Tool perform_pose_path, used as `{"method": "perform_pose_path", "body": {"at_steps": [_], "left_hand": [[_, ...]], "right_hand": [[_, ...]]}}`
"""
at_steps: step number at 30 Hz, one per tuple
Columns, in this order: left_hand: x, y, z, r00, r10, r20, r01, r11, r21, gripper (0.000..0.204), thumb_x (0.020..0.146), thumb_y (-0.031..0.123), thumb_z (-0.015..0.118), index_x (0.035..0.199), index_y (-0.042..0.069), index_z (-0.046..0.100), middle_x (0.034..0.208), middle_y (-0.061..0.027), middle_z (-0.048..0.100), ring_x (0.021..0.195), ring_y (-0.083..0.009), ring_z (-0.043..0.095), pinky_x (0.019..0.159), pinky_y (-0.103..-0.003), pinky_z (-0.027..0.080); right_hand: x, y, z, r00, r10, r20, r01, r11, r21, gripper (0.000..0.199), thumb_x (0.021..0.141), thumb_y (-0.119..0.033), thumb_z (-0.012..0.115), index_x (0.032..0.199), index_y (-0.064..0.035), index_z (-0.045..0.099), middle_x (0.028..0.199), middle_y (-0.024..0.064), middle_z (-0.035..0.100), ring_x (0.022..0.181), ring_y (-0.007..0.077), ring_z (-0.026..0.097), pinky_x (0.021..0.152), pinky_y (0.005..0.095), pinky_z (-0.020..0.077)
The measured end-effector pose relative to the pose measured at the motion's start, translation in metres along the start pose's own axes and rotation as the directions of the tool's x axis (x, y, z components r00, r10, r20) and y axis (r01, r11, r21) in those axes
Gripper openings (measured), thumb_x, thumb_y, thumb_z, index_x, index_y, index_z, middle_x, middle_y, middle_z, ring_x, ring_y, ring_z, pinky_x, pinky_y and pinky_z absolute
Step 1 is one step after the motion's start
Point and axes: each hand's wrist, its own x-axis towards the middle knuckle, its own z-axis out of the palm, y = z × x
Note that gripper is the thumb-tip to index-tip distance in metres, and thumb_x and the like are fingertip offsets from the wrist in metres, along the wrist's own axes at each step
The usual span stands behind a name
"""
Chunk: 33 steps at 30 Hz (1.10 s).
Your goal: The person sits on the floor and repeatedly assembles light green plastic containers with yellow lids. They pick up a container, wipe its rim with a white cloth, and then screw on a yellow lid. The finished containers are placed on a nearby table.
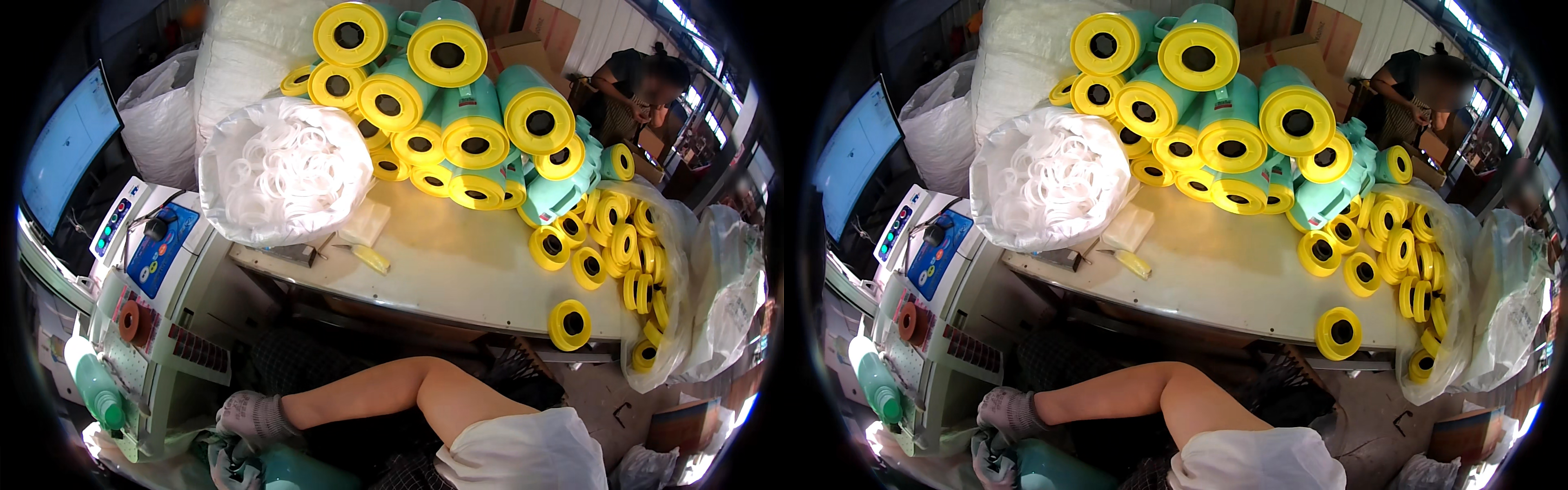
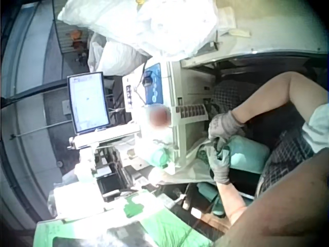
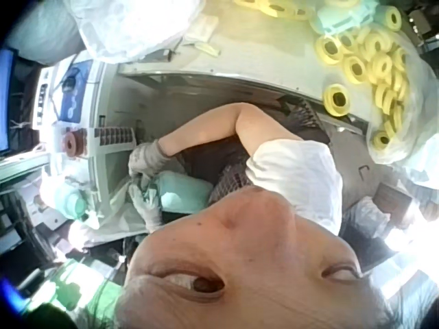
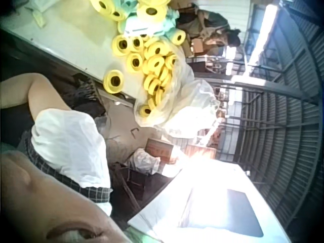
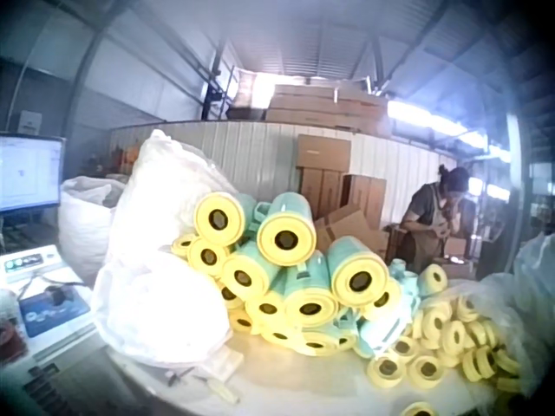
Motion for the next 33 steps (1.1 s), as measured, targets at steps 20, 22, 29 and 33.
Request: {"method": "perform_pose_path", "body": {"at_steps": [20,22,29,33], "left_hand": [[0.016,0.042,-0.029,0.999,0.011,-0.036,-0.009,0.999,0.036,0.039,0.106,0.032,0.064,0.129,0.001,0.07,0.112,-0.0144,0.073,0.101,-0.0246,0.067,0.091,-0.039,0.052],[0.023,0.049,-0.048,0.905,-0.331,0.267,0.31,0.943,0.121,0.044,0.107,0.036,0.057,0.136,0.005,0.067,0.122,-0.0191,0.072,0.11,-0.0358,0.067,0.098,-0.048,0.052],[0.079,0.047,-0.083,0.839,-0.07,0.54,-0.18,0.9,0.397,0.032,0.087,0.03,0.075,0.114,0.013,0.075,0.108,-0.0157,0.071,0.111,-0.0403,0.061,0.099,-0.051,0.046],[0.065,-0.001,-0.082,0.752,-0.155,0.641,-0.107,0.93,0.352,0.038,0.079,0.032,0.083,0.112,0.014,0.076,0.108,-0.0124,0.073,0.102,-0.0363,0.068,0.088,-0.05,0.053]], "right_hand": [[-0.025,-0.036,-0.014,0.957,0.024,0.29,-0.073,0.984,0.16,0.047,0.079,-0.05,0.08,0.098,-0.0085,0.076,0.096,0.0084,0.074,0.093,0.0282,0.07,0.085,0.0398,0.056],[-0.021,-0.033,0.022,0.991,0.012,0.135,-0.022,0.997,0.076,0.044,0.077,-0.049,0.079,0.095,-0.009,0.076,0.094,0.0098,0.074,0.091,0.0294,0.072,0.082,0.0411,0.0565],[-0.01,-0.038,0.069,0.985,-0.121,-0.122,0.095,0.976,-0.195,0.03,0.076,-0.039,0.074,0.085,-0.011,0.074,0.091,0.0072,0.072,0.09,0.0268,0.071,0.076,0.0428,0.0564],[-0.018,-0.072,0.017,0.991,-0.126,0.038,0.129,0.984,-0.121,0.019,0.089,-0.022,0.075,0.098,-0.005,0.076,0.098,0.0127,0.075,0.091,0.0323,0.07,0.082,0.0449,0.0578]]}}
